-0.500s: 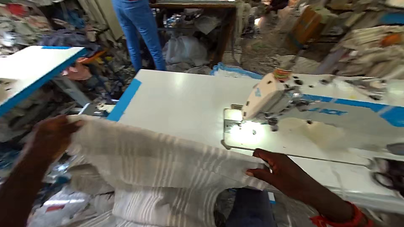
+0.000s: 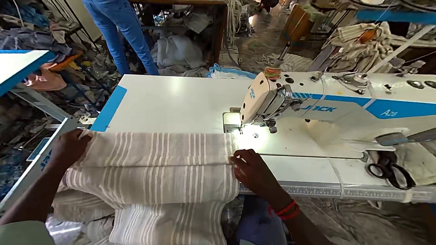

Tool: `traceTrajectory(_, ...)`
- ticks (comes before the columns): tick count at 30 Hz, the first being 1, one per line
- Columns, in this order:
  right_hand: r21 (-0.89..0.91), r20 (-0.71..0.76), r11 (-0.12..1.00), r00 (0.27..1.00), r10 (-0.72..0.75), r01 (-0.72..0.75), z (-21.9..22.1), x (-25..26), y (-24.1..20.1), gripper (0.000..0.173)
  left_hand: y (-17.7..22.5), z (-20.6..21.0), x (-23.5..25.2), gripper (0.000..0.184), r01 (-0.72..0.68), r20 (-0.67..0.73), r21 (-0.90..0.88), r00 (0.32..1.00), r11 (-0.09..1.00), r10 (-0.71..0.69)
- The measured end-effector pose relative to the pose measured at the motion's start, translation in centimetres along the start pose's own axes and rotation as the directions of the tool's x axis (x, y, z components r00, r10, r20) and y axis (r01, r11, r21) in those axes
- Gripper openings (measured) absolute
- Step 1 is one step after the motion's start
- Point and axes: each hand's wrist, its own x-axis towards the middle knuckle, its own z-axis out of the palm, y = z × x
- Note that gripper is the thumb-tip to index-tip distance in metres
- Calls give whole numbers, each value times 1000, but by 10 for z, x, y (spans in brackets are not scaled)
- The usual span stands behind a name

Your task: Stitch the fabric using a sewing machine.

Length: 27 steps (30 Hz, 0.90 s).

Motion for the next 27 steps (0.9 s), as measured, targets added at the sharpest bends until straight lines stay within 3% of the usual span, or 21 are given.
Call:
traceTrajectory(3,-34,-150,998,987,-56,51,5,4,4,18,-1,-2,2,38,13,33,-25,999,1000,-13)
traceTrajectory(7,22,-319,997,946,-58,69,-20,5,-31,17,-12,1,7,42,49,53,-47,998,998,-47)
traceTrajectory(16,5,-290,997,954,71,-73,28,-45,-44,20,-62,9,39,41,-22,93,-102,995,995,31)
traceTrajectory(20,-53,-110,975,972,208,-214,-1,-18,-54,33,-46,-2,42,35,17,195,-103,981,995,4)
traceTrajectory(22,-124,-13,944,952,307,-306,-13,12,-63,31,-38,-7,42,33,38,250,-100,968,994,-12)
traceTrajectory(25,-62,-121,958,955,271,-280,8,53,-76,18,-20,-12,35,36,69,263,-45,963,997,-54)
traceTrajectory(27,-29,-34,963,963,266,-267,34,60,-83,42,-3,-7,16,44,51,153,83,986,995,-63)
